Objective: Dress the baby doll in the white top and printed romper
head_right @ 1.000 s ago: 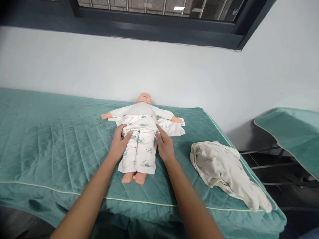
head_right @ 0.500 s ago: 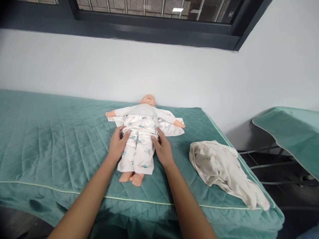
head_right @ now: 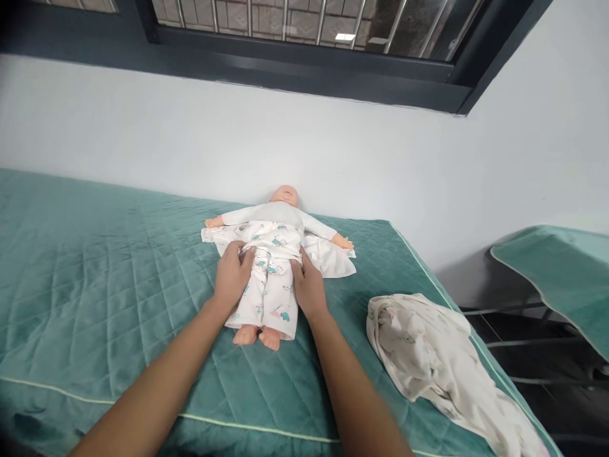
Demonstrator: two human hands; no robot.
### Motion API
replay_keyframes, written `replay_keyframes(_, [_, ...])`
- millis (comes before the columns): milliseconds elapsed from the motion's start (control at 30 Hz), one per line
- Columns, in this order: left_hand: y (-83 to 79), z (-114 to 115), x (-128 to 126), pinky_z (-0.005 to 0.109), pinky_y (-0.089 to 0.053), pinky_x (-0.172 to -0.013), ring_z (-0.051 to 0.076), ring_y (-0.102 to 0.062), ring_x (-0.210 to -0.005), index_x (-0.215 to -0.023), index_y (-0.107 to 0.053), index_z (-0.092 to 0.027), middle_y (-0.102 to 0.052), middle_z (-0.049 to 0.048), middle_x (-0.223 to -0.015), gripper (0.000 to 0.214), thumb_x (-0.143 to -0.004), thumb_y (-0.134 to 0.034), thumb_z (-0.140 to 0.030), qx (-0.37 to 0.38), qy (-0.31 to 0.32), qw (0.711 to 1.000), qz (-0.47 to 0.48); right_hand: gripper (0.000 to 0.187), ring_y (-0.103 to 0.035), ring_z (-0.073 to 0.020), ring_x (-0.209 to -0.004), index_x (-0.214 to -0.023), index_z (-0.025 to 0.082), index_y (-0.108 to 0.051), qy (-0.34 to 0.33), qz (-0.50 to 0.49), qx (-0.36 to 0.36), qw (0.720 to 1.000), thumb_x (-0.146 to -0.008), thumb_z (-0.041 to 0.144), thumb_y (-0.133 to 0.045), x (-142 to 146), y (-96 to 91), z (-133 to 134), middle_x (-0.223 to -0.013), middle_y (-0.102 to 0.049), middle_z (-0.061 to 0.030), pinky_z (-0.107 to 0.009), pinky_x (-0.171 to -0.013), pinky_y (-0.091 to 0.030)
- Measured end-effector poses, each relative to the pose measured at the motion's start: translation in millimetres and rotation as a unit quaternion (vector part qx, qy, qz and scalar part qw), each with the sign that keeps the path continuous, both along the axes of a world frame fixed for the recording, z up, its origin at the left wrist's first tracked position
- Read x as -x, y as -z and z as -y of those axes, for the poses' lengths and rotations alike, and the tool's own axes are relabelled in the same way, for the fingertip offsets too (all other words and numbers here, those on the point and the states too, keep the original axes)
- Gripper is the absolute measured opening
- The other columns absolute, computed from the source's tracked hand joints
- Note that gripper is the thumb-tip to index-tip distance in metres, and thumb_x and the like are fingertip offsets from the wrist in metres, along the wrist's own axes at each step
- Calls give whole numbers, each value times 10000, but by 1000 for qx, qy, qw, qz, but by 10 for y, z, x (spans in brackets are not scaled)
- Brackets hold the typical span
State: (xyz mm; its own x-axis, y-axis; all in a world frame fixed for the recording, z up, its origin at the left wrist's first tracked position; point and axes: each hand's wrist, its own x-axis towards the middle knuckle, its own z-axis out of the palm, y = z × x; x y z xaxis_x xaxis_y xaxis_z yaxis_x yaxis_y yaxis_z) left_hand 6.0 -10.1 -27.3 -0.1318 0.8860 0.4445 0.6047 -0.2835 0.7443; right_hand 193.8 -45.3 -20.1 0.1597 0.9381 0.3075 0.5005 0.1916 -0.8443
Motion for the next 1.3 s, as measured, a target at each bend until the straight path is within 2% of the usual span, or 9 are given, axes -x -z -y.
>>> replay_keyframes(100, [32, 41, 24, 384, -495, -852, 248, -600, -988, -959, -570, -210, -614, 97, -1061, 187, -985, -452, -353, -30, -22, 998, -49, 479, -477, -274, -1397, -1424, 279, -567, 11, 31, 4, 999, -979, 410, -446, 9, 28, 21, -1438, -583, -16, -454, -1167, -362])
replay_keyframes(267, [21, 178, 123, 374, -445, -987, 226, -563, -1123, -861, -536, -207, -616, 98, -1149, 199, -999, -424, -297, -123, 44, 991, -31, 471, -494, -278, -1384, -1395, 257, -598, 24, 46, 5, 999, -970, 362, -423, 19, 28, 32, -1418, -600, -29, -456, -1145, -385])
replay_keyframes(367, [34, 269, 145, 342, -458, -879, 201, -597, -971, -896, -523, -215, -642, 70, -1010, 207, -1015, -389, -319, -121, 46, 992, -4, 470, -526, -275, -1354, -1389, 259, -602, 28, 52, 6, 998, -964, 348, -420, 19, 37, 18, -1396, -620, -34, -455, -1134, -394])
replay_keyframes(500, [77, 305, 106, 318, -413, -699, 192, -548, -733, -844, -464, -233, -560, 18, -766, 238, -1012, -377, -379, -97, 18, 995, -8, 455, -558, -275, -1315, -1358, 257, -624, 29, 59, 5, 998, -966, 345, -408, 15, 56, 6, -1374, -638, -43, -448, -1115, -404])
replay_keyframes(667, [106, 245, 67, 306, -378, -641, 182, -527, -669, -838, -427, -242, -516, -12, -708, 234, -1004, -389, -401, -59, 37, 998, 0, 380, -585, -254, -1255, -1194, 237, -680, 39, 100, -5, 994, -986, 340, -378, 19, 52, 8, -1295, -681, -67, -390, -1044, -441])
replay_keyframes(800, [89, 231, 93, 328, -452, -767, 194, -587, -835, -973, -496, -222, -603, 28, -891, 199, -966, -491, -421, -78, 57, 995, 6, 348, -645, -272, -990, -932, 210, -642, 90, 182, 14, 979, -1014, 359, -339, 27, 31, 49, -1039, -714, -112, -362, -817, -459])
replay_keyframes(933, [58, 228, 117, 404, -445, -950, 254, -554, -1073, -1138, -544, -212, -613, 81, -1107, 366, -869, -657, -432, -135, 156, 976, -63, 318, -613, -239, -826, -843, 220, -547, 111, 282, 20, 953, -1037, 347, -330, 18, -2, 133, -900, -676, -83, -316, -675, -353])
replay_keyframes(1100, [67, 191, 106, 416, -452, -924, 257, -555, -1033, -1089, -562, -220, -618, 70, -1063, 273, -865, -664, -337, -127, 148, 977, -80, 283, -577, -205, -762, -777, 218, -505, 75, 362, -13, 929, -1026, 269, -380, -28, -25, 317, -820, -644, -54, -305, -648, -293])
replay_keyframes(1300, [88, 184, 102, 384, -456, -902, 242, -564, -1002, -1051, -565, -218, -624, 63, -1025, 185, -894, -620, -299, -157, 137, 974, -86, 288, -583, -205, -761, -765, 211, -555, 46, 348, -29, 936, -1006, 242, -402, 48, 1, 721, -835, -660, -62, -312, -684, -351])
